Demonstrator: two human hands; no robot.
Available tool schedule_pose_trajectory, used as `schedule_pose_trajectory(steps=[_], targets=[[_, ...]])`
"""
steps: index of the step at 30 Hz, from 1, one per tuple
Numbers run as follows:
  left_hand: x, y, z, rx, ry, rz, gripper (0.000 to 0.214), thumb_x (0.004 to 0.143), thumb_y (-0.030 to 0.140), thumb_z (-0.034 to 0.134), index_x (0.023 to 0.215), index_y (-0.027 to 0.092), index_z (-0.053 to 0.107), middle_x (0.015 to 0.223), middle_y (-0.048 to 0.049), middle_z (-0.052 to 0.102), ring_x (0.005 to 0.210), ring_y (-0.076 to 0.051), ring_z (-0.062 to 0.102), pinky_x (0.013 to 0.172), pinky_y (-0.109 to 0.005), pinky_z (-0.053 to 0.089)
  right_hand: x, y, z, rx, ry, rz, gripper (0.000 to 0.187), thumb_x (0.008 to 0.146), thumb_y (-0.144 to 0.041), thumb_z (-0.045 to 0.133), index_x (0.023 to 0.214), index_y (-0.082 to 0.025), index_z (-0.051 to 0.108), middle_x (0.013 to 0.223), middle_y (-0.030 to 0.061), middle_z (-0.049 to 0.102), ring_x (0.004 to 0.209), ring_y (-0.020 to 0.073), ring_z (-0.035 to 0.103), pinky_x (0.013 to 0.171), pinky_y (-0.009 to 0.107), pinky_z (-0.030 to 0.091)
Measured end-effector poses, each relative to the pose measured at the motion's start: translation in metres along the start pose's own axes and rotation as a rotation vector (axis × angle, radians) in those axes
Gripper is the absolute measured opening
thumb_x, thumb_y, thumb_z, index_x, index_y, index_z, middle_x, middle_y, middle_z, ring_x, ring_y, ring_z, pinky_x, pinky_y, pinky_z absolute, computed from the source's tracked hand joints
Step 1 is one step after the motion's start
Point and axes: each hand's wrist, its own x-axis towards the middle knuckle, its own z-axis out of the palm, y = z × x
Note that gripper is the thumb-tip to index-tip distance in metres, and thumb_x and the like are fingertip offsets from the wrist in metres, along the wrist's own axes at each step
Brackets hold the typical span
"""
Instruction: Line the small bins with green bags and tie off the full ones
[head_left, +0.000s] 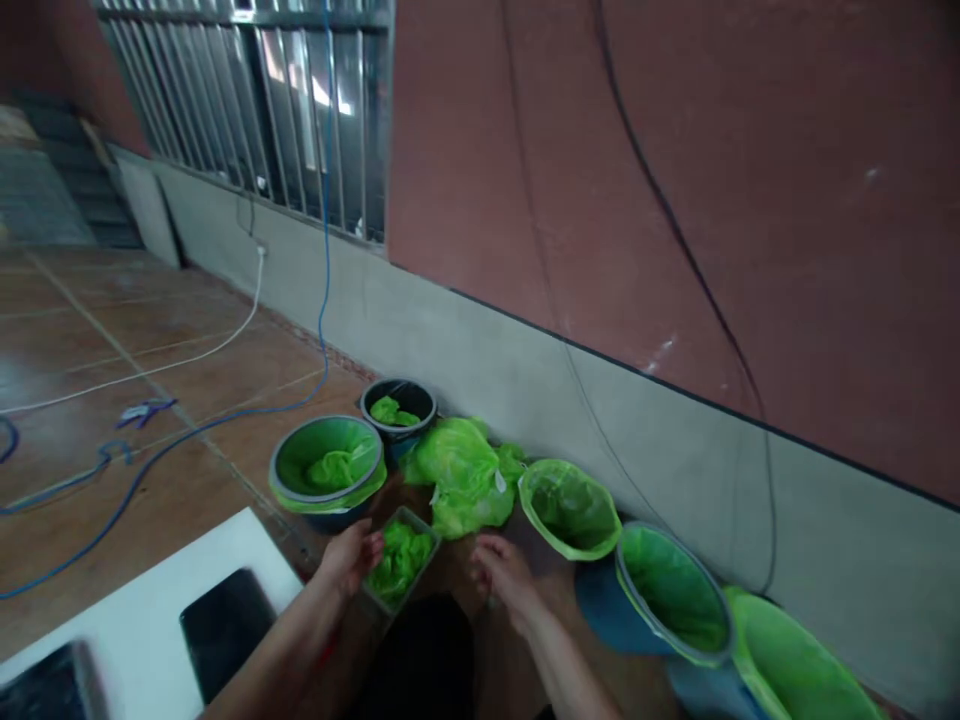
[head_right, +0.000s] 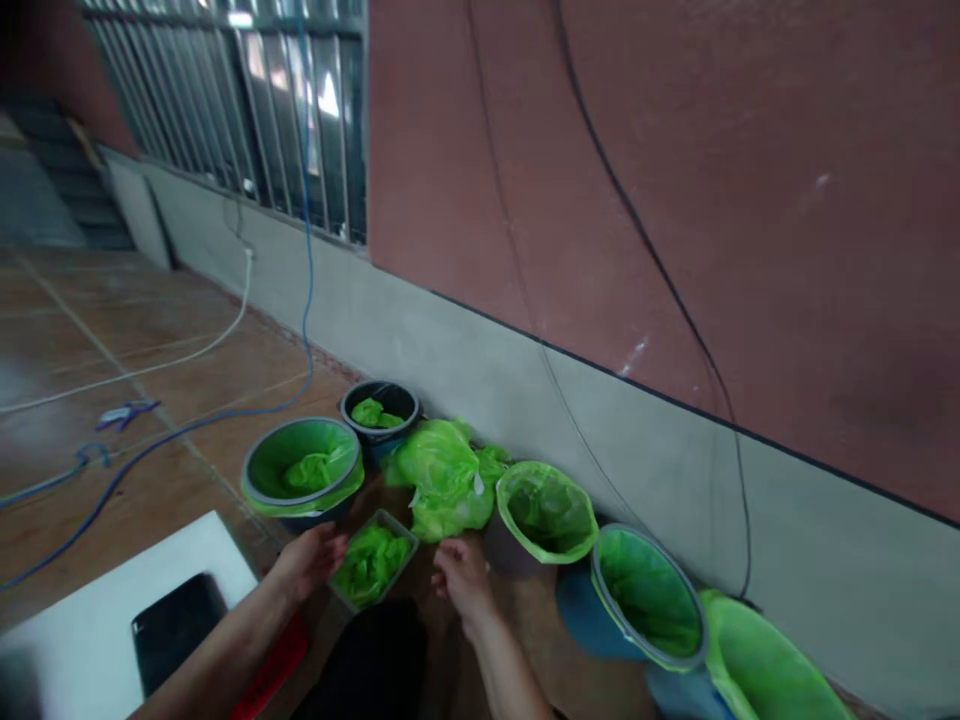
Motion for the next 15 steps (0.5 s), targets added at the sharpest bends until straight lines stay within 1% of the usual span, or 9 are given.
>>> schedule_pose_trajectory(steps=[2, 4, 6, 9, 10, 12, 14, 15], targets=[[0.016, 0.018, -0.001, -0.038, 0.030, -0.003, 0.012, 0.088, 0.014, 0.055, 0.077, 0.017, 0.053, 0.061, 0.0017, 0.059, 0.047, -0.010, 0.057, 0.051, -0.020, 0.048, 0.016, 0.001, 0.032, -0.090, -0.071, 0.024, 0.026, 0.070, -0.027, 0.066, 0.093, -0.016, 0.063, 0.076, -0.0011, 0.066, 0.051, 0.0090, 0.059, 0.046, 0.019, 0.041], [0.032, 0.038, 0.002, -0.051, 0.010, 0.031, 0.013, 0.088, 0.012, 0.053, 0.076, 0.017, 0.053, 0.062, 0.0005, 0.061, 0.048, -0.009, 0.057, 0.051, -0.019, 0.048, 0.035, 0.002, 0.058, -0.159, -0.110, 0.041, 0.020, 0.074, -0.022, 0.063, 0.093, -0.016, 0.062, 0.074, -0.0025, 0.064, 0.049, 0.0084, 0.057, 0.045, 0.019, 0.040], [0.047, 0.058, 0.011, -0.029, -0.034, 0.088, 0.013, 0.087, 0.011, 0.054, 0.076, 0.016, 0.055, 0.064, -0.0012, 0.063, 0.050, -0.008, 0.059, 0.052, -0.019, 0.049, 0.057, -0.001, 0.079, -0.205, -0.114, 0.062, 0.017, 0.078, -0.019, 0.059, 0.095, -0.016, 0.061, 0.072, -0.0041, 0.061, 0.048, 0.0080, 0.056, 0.043, 0.018, 0.039], [0.075, 0.084, 0.034, 0.176, -0.081, 0.227, 0.014, 0.086, 0.013, 0.054, 0.072, 0.016, 0.055, 0.066, -0.0025, 0.065, 0.053, -0.009, 0.060, 0.058, -0.021, 0.051, 0.100, -0.015, 0.103, -0.217, -0.109, 0.079, 0.007, 0.085, -0.015, 0.054, 0.090, -0.016, 0.059, 0.067, -0.0060, 0.056, 0.045, 0.0066, 0.053, 0.043, 0.017, 0.037], [0.086, 0.093, 0.044, 0.260, -0.083, 0.273, 0.016, 0.086, 0.015, 0.053, 0.070, 0.016, 0.055, 0.065, -0.0029, 0.065, 0.053, -0.010, 0.061, 0.059, -0.023, 0.052, 0.116, -0.021, 0.111, -0.205, -0.111, 0.086, 0.006, 0.087, -0.015, 0.052, 0.087, -0.015, 0.058, 0.065, -0.0061, 0.055, 0.045, 0.0063, 0.052, 0.044, 0.017, 0.037], [0.114, 0.109, 0.064, 0.396, -0.063, 0.338, 0.019, 0.086, 0.020, 0.053, 0.068, 0.016, 0.055, 0.068, -0.0050, 0.066, 0.057, -0.013, 0.064, 0.062, -0.026, 0.053, 0.152, -0.035, 0.125, -0.170, -0.111, 0.107, 0.012, 0.092, -0.018, 0.048, 0.083, -0.016, 0.056, 0.063, -0.0055, 0.055, 0.046, 0.0064, 0.053, 0.047, 0.017, 0.039], [0.145, 0.128, 0.084, 0.472, -0.015, 0.383, 0.015, 0.084, 0.023, 0.055, 0.072, 0.015, 0.059, 0.078, -0.0097, 0.071, 0.072, -0.019, 0.069, 0.068, -0.030, 0.054, 0.190, -0.048, 0.140, -0.136, -0.086, 0.132, 0.015, 0.096, -0.022, 0.047, 0.084, -0.017, 0.054, 0.064, -0.0046, 0.055, 0.049, 0.0074, 0.054, 0.050, 0.019, 0.043], [0.161, 0.138, 0.092, 0.513, 0.017, 0.412, 0.011, 0.083, 0.022, 0.057, 0.077, 0.015, 0.062, 0.086, -0.0125, 0.073, 0.084, -0.023, 0.071, 0.074, -0.032, 0.054, 0.209, -0.054, 0.148, -0.125, -0.069, 0.139, 0.016, 0.097, -0.025, 0.046, 0.084, -0.018, 0.054, 0.064, -0.0043, 0.055, 0.050, 0.0080, 0.054, 0.051, 0.019, 0.045]])
